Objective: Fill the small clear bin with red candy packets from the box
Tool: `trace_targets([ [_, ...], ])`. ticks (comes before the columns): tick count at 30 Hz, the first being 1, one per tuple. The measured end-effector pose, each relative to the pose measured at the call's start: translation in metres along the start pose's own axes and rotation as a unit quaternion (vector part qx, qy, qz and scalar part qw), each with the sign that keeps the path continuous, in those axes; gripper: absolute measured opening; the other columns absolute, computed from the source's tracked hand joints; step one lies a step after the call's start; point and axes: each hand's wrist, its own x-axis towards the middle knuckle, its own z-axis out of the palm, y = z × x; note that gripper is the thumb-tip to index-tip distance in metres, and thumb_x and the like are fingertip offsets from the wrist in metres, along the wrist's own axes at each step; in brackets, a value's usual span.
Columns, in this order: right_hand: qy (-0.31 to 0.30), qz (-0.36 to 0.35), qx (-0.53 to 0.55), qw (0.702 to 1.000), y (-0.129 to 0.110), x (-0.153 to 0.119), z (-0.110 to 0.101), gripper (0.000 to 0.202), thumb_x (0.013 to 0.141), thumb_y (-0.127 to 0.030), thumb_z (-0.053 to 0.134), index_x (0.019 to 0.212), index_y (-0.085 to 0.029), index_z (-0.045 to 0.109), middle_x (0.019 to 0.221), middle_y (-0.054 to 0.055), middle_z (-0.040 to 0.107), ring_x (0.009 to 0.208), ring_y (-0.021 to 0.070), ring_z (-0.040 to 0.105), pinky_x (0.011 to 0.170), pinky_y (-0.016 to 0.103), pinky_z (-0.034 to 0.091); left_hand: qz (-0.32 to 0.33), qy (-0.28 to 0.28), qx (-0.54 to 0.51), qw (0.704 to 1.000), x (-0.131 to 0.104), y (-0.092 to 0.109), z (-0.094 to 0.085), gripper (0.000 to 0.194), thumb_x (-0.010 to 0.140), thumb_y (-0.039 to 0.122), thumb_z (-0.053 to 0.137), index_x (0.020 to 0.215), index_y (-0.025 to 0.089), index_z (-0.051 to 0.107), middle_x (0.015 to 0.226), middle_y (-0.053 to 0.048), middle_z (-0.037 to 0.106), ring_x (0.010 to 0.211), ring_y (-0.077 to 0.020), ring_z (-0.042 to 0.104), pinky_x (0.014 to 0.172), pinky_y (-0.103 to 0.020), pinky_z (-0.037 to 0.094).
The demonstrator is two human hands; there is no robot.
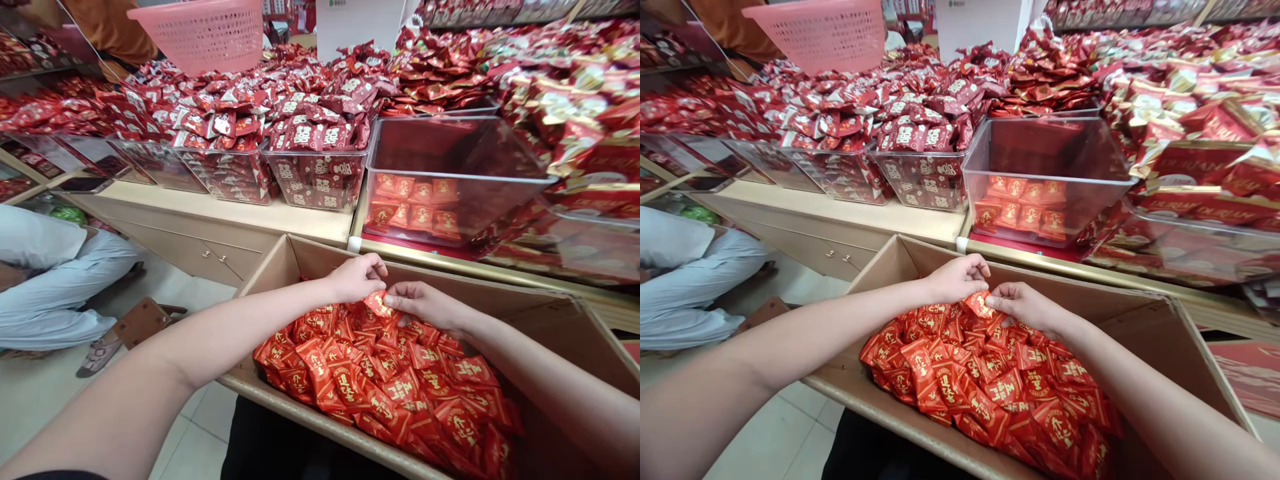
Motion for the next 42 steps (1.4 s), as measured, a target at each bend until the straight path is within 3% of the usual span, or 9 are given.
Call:
trace_targets([
  [10,0.059,0.006,-0.038,0.998,0.006,0.008,-0.004,0.036,0.065,-0.050,0.061,0.067,-0.015,0.054,0.059,-0.002,0.054,0.050,0.0082,0.046,0.049,0.022,0.039,-0.158,-0.272,0.043,0.948,-0.007,-0.011,-0.047,0.044,0.066,0.022,0.063,0.108,0.016,0.049,0.067,-0.001,0.063,0.059,-0.0159,0.060,0.055,-0.026,0.046],
  [13,0.081,0.042,-0.041,0.995,0.016,0.013,-0.005,0.038,0.066,-0.052,0.059,0.068,-0.015,0.053,0.063,0.000,0.055,0.055,0.0101,0.048,0.050,0.023,0.041,-0.233,-0.321,0.149,0.906,-0.007,-0.029,-0.036,0.030,0.042,0.022,0.079,0.066,0.012,0.063,0.048,-0.003,0.058,0.056,-0.0255,0.059,0.055,-0.037,0.047],
  [16,0.090,0.051,-0.056,0.993,0.023,0.016,-0.008,0.036,0.065,-0.051,0.060,0.068,-0.016,0.052,0.063,0.000,0.052,0.058,0.0108,0.047,0.050,0.023,0.042,-0.286,-0.356,0.221,0.862,-0.007,-0.044,-0.014,0.030,0.030,0.022,0.082,0.040,0.014,0.056,0.040,-0.006,0.054,0.060,-0.0324,0.059,0.062,-0.047,0.046],
  [20,0.093,0.046,-0.078,0.992,0.027,0.017,-0.009,0.030,0.064,-0.045,0.059,0.066,-0.016,0.051,0.061,-0.002,0.049,0.055,0.0100,0.044,0.050,0.023,0.040,-0.315,-0.407,0.228,0.826,-0.011,-0.051,0.004,0.030,0.030,0.021,0.083,0.041,0.014,0.056,0.048,-0.008,0.059,0.059,-0.0310,0.059,0.060,-0.048,0.047],
  [27,0.101,0.013,-0.143,0.984,0.025,0.020,0.001,0.017,0.068,-0.034,0.052,0.069,-0.017,0.049,0.056,-0.005,0.046,0.051,0.0082,0.040,0.050,0.021,0.033,-0.289,-0.455,0.214,0.814,-0.013,-0.044,-0.001,0.031,0.035,0.024,0.082,0.041,0.017,0.053,0.046,-0.003,0.057,0.051,-0.0230,0.058,0.054,-0.040,0.049],
  [33,0.100,0.032,-0.264,0.959,0.034,0.023,0.002,0.008,0.063,-0.021,0.054,0.068,-0.016,0.050,0.056,-0.002,0.050,0.051,0.0103,0.041,0.048,0.023,0.030,-0.302,-0.490,0.289,0.765,-0.022,-0.040,0.013,0.040,0.038,0.013,0.079,0.023,0.015,0.042,0.039,-0.010,0.055,0.048,-0.0293,0.058,0.046,-0.043,0.047],
  [36,0.104,0.030,-0.338,0.935,0.035,0.019,-0.001,0.006,0.058,-0.016,0.057,0.063,-0.016,0.053,0.061,0.002,0.055,0.057,0.0156,0.048,0.054,0.028,0.034,-0.275,-0.482,0.298,0.777,-0.024,-0.029,0.012,0.038,0.041,0.005,0.075,0.024,0.015,0.042,0.037,-0.008,0.053,0.046,-0.0266,0.057,0.045,-0.038,0.046],
  [40,0.124,-0.005,-0.391,0.912,0.024,0.011,0.002,0.006,0.065,-0.020,0.056,0.068,-0.016,0.058,0.075,0.009,0.061,0.077,0.0241,0.055,0.070,0.036,0.038,-0.139,-0.367,0.308,0.866,-0.022,-0.004,-0.015,0.019,0.052,0.005,0.066,0.042,0.017,0.054,0.047,-0.001,0.056,0.052,-0.0204,0.055,0.055,-0.033,0.044],
  [42,0.074,-0.046,-0.335,0.938,0.015,0.008,0.009,0.019,0.069,-0.029,0.058,0.083,-0.016,0.060,0.088,0.009,0.062,0.085,0.0232,0.056,0.075,0.034,0.040,-0.065,-0.291,0.296,0.907,-0.022,0.009,-0.031,0.010,0.062,0.010,0.059,0.063,0.019,0.062,0.062,-0.001,0.061,0.061,-0.0176,0.055,0.059,-0.029,0.041],
])
